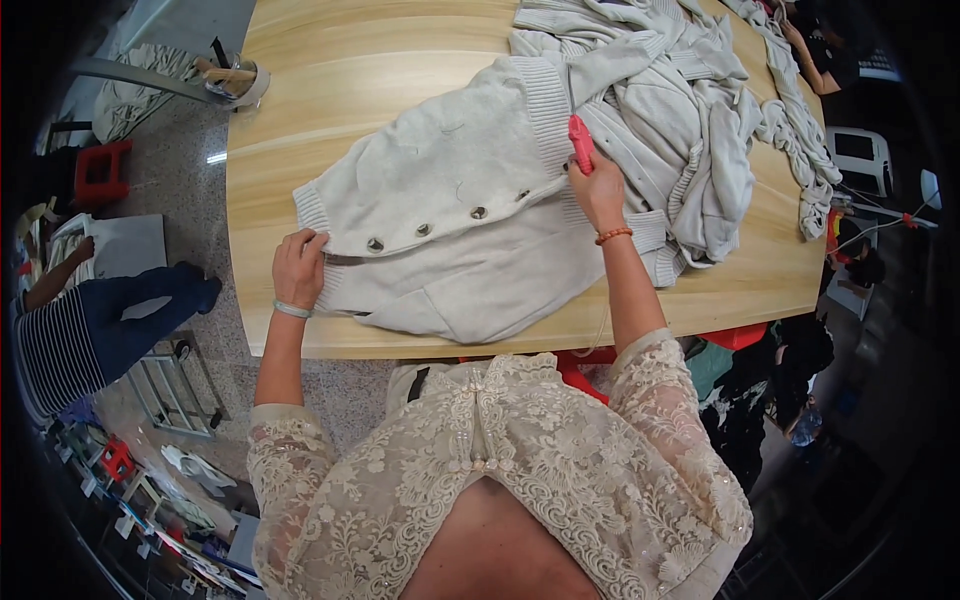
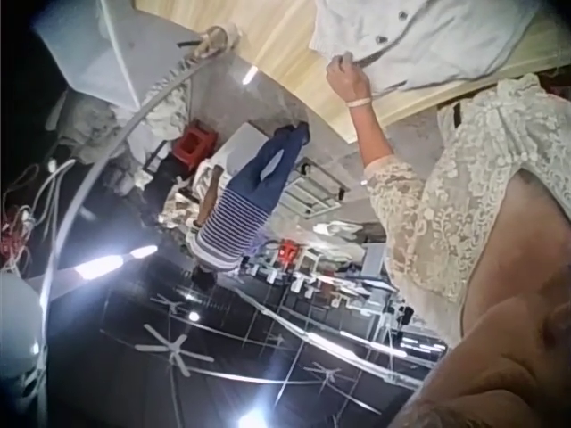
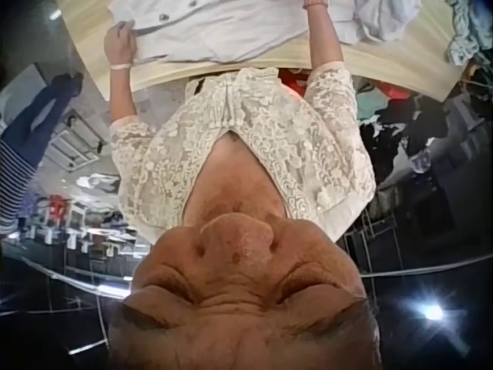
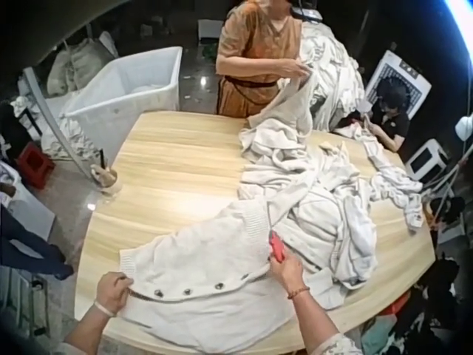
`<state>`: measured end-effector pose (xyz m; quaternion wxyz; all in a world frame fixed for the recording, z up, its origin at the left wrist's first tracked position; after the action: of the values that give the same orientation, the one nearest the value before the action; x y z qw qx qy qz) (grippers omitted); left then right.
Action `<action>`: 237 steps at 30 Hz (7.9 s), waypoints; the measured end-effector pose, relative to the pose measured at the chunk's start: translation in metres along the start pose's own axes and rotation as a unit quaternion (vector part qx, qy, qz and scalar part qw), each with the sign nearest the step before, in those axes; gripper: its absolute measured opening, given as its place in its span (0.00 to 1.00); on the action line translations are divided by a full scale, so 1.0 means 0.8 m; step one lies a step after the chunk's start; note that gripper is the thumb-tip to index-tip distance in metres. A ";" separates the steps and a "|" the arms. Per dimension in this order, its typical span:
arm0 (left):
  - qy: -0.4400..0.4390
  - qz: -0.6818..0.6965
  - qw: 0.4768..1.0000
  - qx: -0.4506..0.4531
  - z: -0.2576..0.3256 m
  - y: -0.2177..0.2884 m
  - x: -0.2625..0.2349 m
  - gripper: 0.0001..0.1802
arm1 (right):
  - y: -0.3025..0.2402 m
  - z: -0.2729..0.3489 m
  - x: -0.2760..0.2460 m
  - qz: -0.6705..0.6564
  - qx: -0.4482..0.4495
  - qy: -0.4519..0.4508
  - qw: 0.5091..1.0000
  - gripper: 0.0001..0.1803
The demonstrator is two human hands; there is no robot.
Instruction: Trimming loose threads and excess fabric from knitted sweaters using scissors.
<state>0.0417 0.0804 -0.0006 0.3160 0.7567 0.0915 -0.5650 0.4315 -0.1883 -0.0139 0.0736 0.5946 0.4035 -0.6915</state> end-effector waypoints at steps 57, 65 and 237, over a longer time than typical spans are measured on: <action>-0.154 0.197 0.964 -0.094 0.049 0.109 0.089 0.14 | -0.140 0.216 -0.014 -0.080 -0.257 -0.396 0.878 0.13; -0.113 0.239 0.958 -0.110 0.009 0.175 0.110 0.19 | -0.097 0.211 -0.059 -0.081 -0.217 -0.320 0.919 0.12; -0.368 0.503 0.751 0.220 -0.100 0.536 -0.174 0.15 | 0.021 0.080 -0.588 0.120 -0.266 0.434 0.853 0.17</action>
<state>0.2702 -0.1788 0.3004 0.3885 0.4755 -0.5525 -0.5637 0.5252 -0.4187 0.3904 0.1285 0.8355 0.4889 -0.2154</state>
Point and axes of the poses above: each hand's wrist, its own z-axis away from the middle knuckle, its own x-axis out of the palm, y = z × x, the point moved 4 cm from there along -z, towards the middle knuckle, and after that the axes turned 14 degrees about -x, right-handed, at the moved point
